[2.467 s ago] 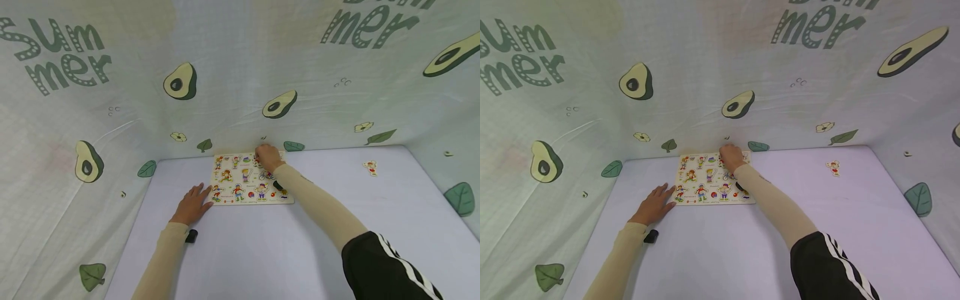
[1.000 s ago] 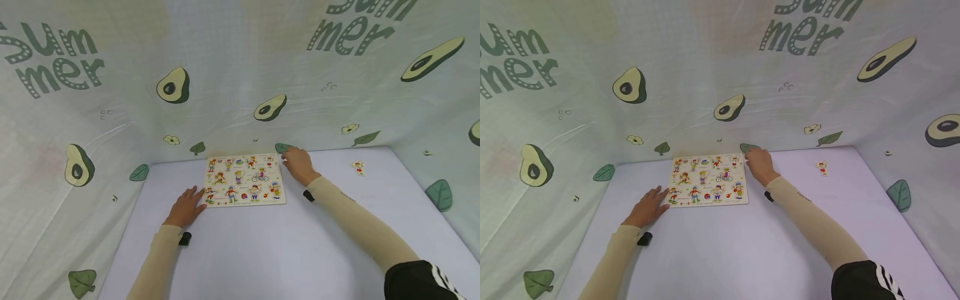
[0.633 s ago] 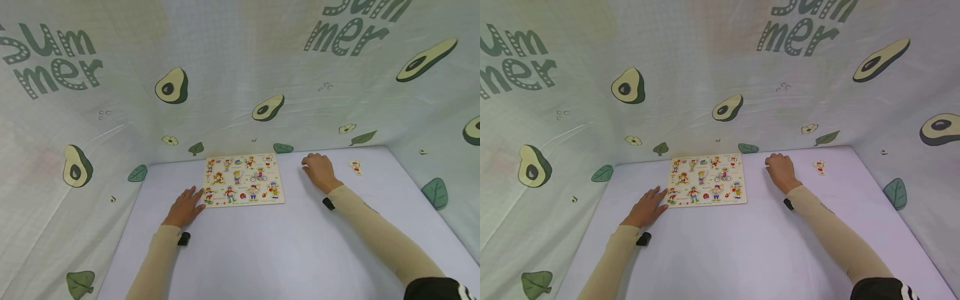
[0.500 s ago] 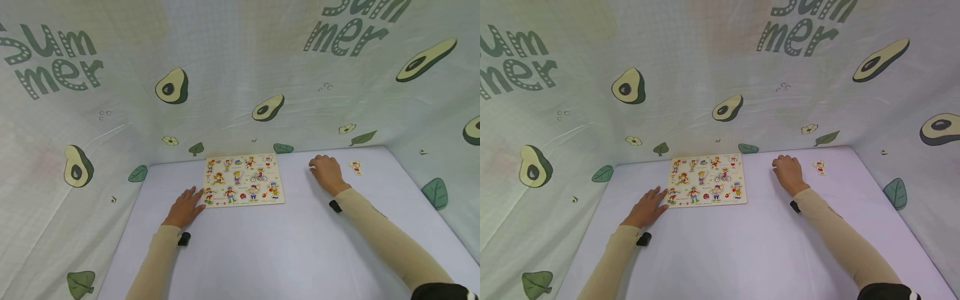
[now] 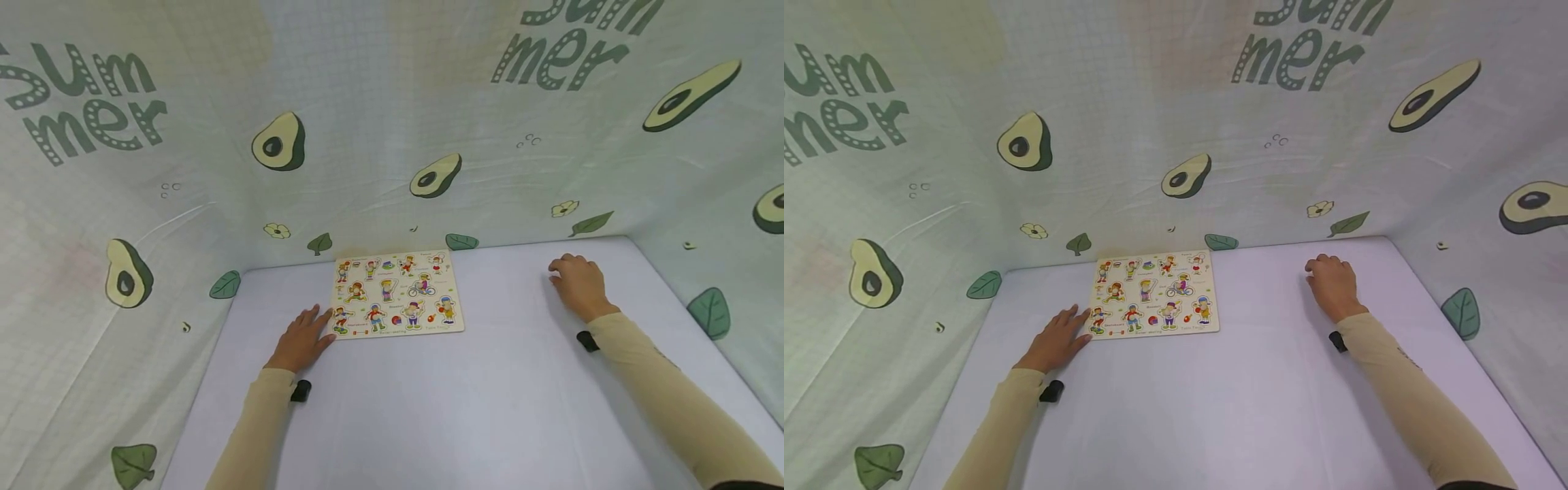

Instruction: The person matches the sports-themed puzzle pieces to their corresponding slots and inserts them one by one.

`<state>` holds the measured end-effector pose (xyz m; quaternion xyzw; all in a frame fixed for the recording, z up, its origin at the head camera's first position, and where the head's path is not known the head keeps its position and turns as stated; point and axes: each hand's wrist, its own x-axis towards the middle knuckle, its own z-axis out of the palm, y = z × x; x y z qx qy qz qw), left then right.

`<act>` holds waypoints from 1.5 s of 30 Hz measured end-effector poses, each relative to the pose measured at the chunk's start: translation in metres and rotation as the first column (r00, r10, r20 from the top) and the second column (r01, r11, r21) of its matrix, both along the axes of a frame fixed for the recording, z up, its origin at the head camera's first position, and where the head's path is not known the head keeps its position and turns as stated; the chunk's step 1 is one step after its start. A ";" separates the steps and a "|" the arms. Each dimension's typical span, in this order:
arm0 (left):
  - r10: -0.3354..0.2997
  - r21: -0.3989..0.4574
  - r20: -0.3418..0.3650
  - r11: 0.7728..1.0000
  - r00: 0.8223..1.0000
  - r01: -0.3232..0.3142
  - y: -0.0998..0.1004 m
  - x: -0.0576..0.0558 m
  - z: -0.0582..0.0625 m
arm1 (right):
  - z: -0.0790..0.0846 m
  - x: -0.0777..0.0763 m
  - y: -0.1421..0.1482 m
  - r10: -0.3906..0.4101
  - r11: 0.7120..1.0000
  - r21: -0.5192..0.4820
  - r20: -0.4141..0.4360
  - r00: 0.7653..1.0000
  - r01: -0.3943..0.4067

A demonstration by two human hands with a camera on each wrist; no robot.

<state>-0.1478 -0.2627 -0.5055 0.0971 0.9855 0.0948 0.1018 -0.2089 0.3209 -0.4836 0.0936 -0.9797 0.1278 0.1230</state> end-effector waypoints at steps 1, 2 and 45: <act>-0.001 0.001 0.000 1.000 1.000 0.001 0.000 0.000 0.000 | -0.001 0.001 0.004 -0.005 1.000 -0.002 0.000 1.000 0.005; 0.000 0.001 0.001 1.000 1.000 0.000 0.000 -0.001 -0.001 | -0.002 0.002 0.008 -0.010 1.000 0.001 -0.001 1.000 0.010; 0.002 0.000 -0.012 1.000 1.000 -0.002 -0.001 -0.001 -0.005 | -0.004 -0.021 0.059 -0.124 0.991 -0.034 0.186 0.975 0.133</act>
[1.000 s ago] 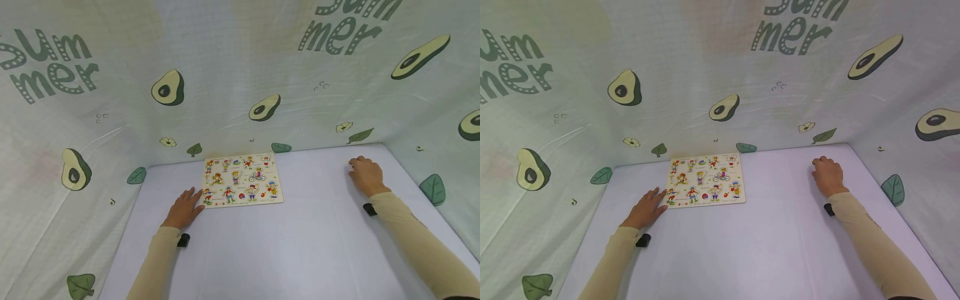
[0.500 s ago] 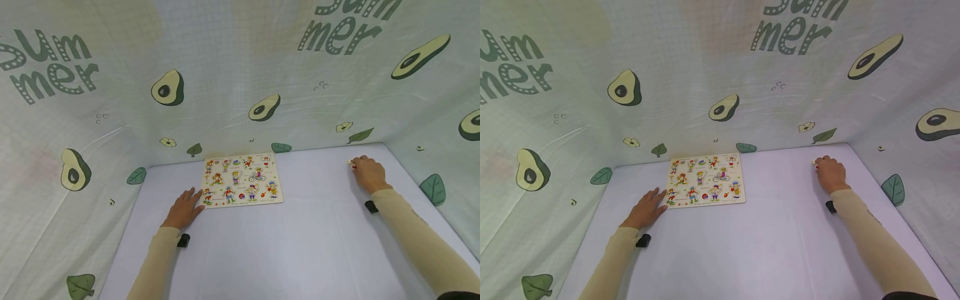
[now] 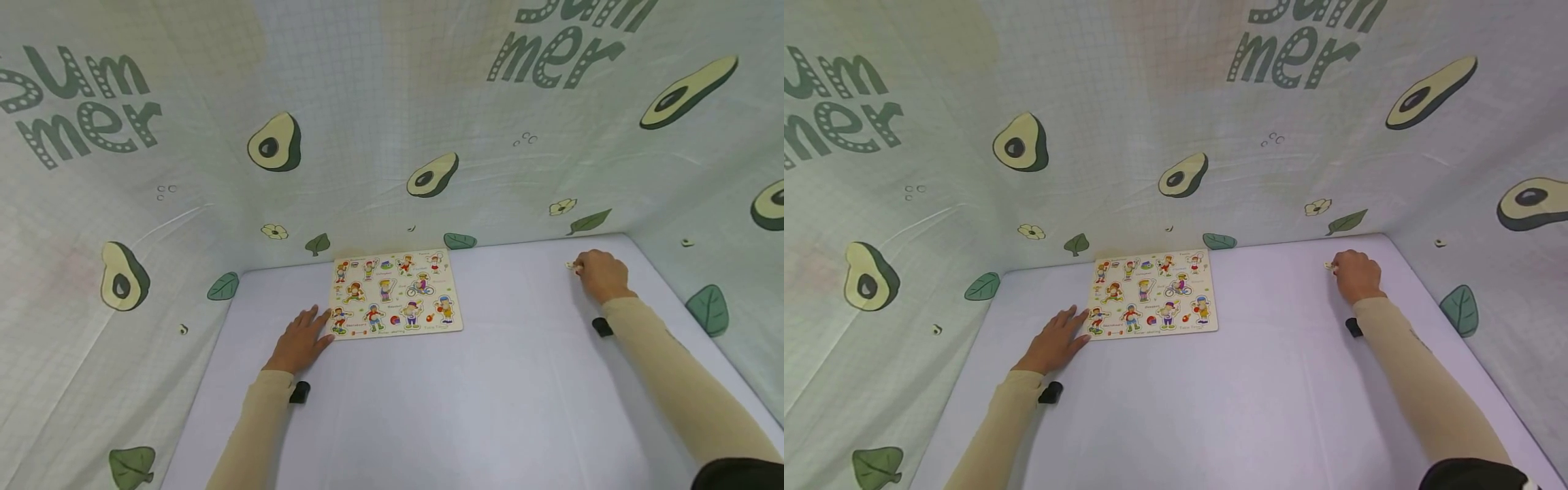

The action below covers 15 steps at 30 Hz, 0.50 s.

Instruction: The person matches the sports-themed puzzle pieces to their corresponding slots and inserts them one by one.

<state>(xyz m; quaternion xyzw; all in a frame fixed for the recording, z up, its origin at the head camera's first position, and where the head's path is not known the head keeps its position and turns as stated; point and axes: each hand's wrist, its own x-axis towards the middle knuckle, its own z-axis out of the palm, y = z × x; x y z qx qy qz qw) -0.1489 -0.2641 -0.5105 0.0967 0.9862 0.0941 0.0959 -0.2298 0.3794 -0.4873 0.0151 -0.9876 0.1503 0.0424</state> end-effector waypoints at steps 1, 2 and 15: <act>-0.002 0.002 0.000 1.000 1.000 0.002 0.000 0.000 0.000 | 0.000 -0.001 0.000 -0.002 1.000 0.001 0.010 1.000 0.002; -0.002 0.006 0.000 1.000 1.000 0.002 0.000 0.000 -0.001 | 0.000 -0.002 0.000 -0.003 1.000 0.004 0.021 1.000 0.003; -0.012 0.014 -0.002 1.000 1.000 0.012 -0.001 0.000 -0.001 | -0.004 -0.008 -0.001 0.034 0.999 0.035 0.070 0.997 -0.036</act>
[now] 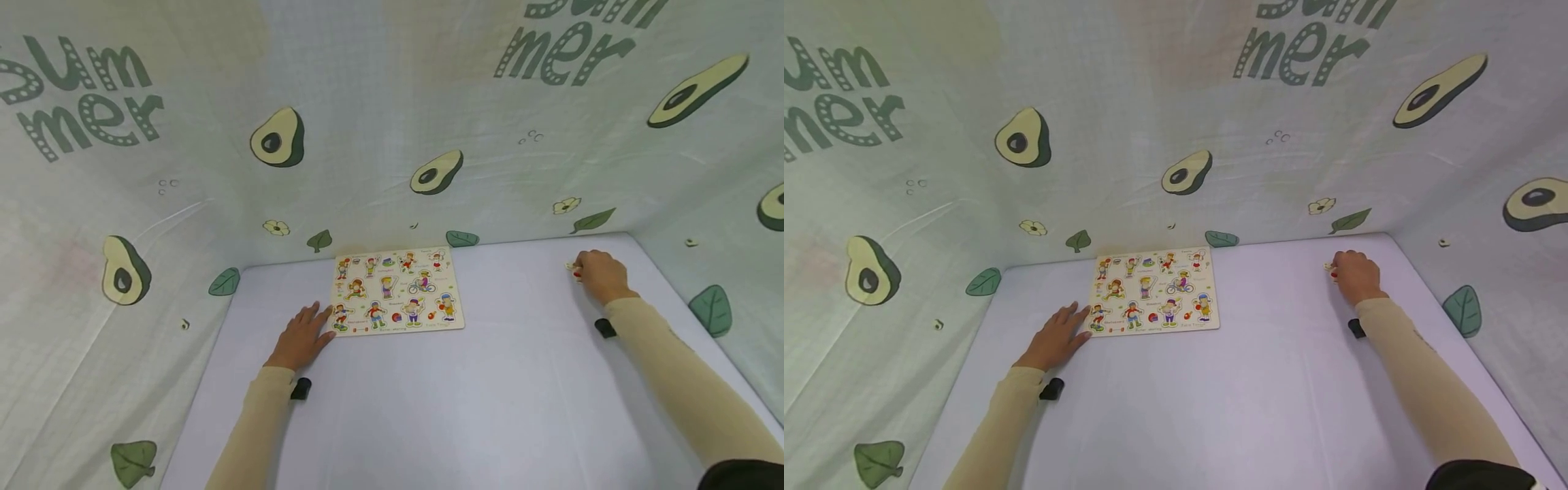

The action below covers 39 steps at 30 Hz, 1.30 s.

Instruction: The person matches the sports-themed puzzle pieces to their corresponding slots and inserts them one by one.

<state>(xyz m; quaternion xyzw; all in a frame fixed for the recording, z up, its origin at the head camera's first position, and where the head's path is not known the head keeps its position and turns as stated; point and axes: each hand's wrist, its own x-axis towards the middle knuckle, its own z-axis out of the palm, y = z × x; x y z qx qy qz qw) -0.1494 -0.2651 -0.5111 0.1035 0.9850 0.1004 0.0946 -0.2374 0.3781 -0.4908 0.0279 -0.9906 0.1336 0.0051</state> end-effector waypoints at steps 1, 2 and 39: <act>-0.001 -0.002 0.002 1.000 1.000 0.001 0.000 0.000 0.000 | -0.001 0.001 -0.002 0.006 1.000 -0.003 -0.005 1.000 -0.006; -0.002 -0.005 0.005 1.000 1.000 0.002 0.000 0.000 0.000 | -0.001 0.001 -0.005 0.013 1.000 -0.007 -0.012 1.000 -0.014; 0.024 -0.009 0.011 1.000 1.000 -0.024 0.002 -0.001 0.002 | 0.012 -0.038 -0.192 0.244 0.968 -0.025 -0.113 0.963 -0.248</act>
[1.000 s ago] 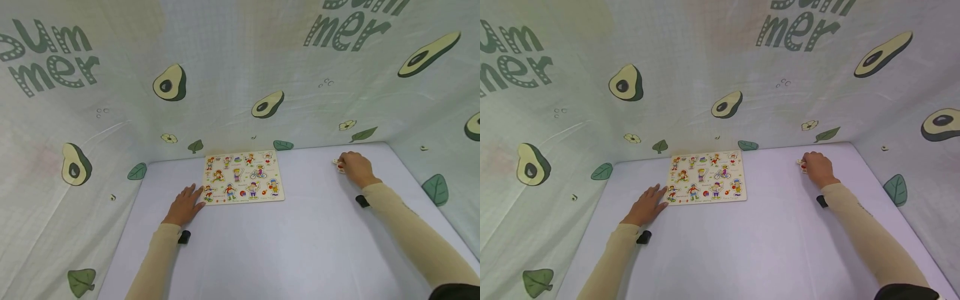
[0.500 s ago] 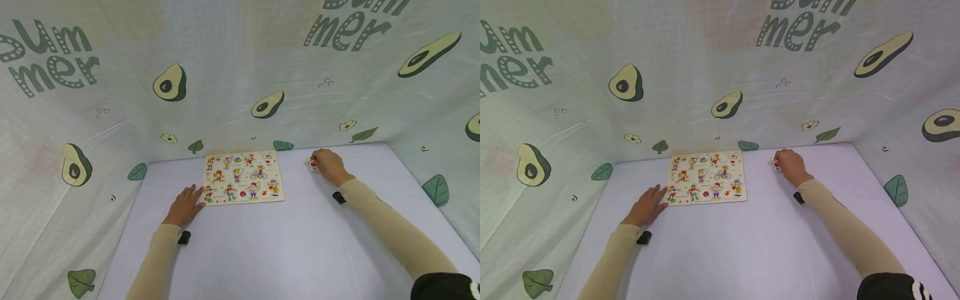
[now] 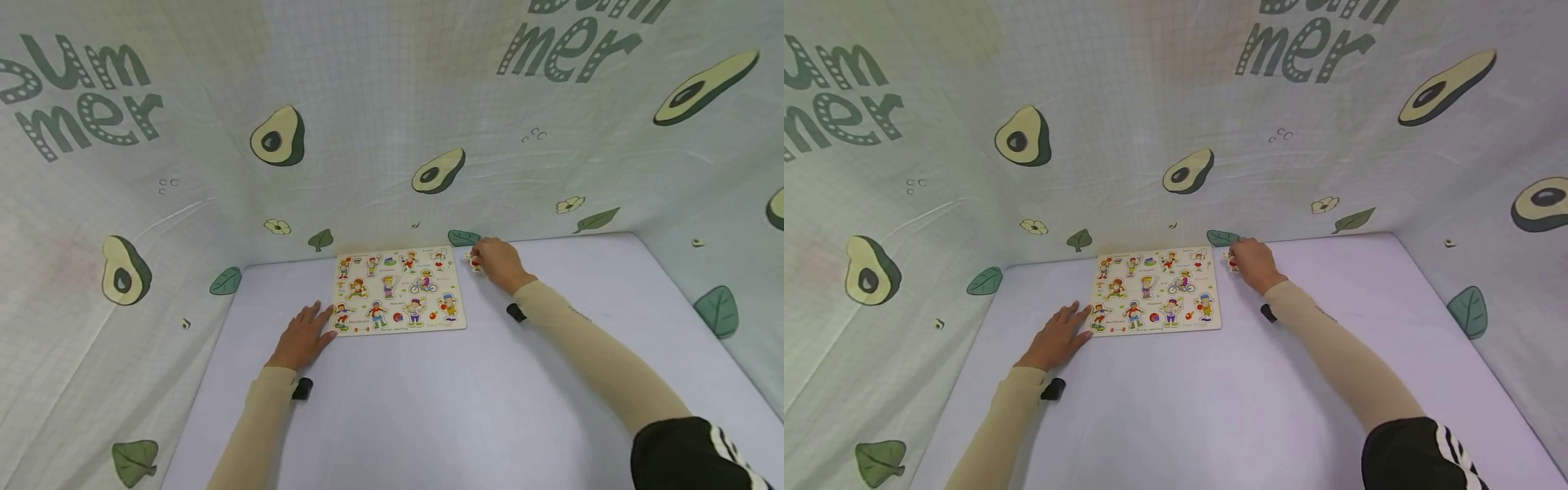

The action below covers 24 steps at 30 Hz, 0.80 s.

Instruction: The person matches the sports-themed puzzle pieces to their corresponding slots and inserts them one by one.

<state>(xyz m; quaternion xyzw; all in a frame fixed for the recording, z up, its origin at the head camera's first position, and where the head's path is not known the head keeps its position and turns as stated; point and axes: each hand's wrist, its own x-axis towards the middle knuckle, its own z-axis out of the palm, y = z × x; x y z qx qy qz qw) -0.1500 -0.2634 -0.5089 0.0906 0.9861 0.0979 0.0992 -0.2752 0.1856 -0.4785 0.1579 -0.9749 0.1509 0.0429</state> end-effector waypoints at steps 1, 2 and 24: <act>0.000 0.001 -0.001 1.000 1.000 0.000 -0.001 0.000 -0.001 | 0.000 -0.002 -0.004 0.002 1.000 -0.004 0.005 1.000 -0.002; 0.000 0.001 -0.001 1.000 1.000 0.000 -0.001 0.000 -0.001 | 0.000 -0.004 -0.009 0.005 1.000 -0.007 0.008 1.000 -0.005; 0.026 0.001 0.037 1.000 0.999 -0.026 -0.001 -0.004 -0.002 | -0.007 -0.027 -0.069 0.065 0.998 0.000 0.048 0.997 -0.065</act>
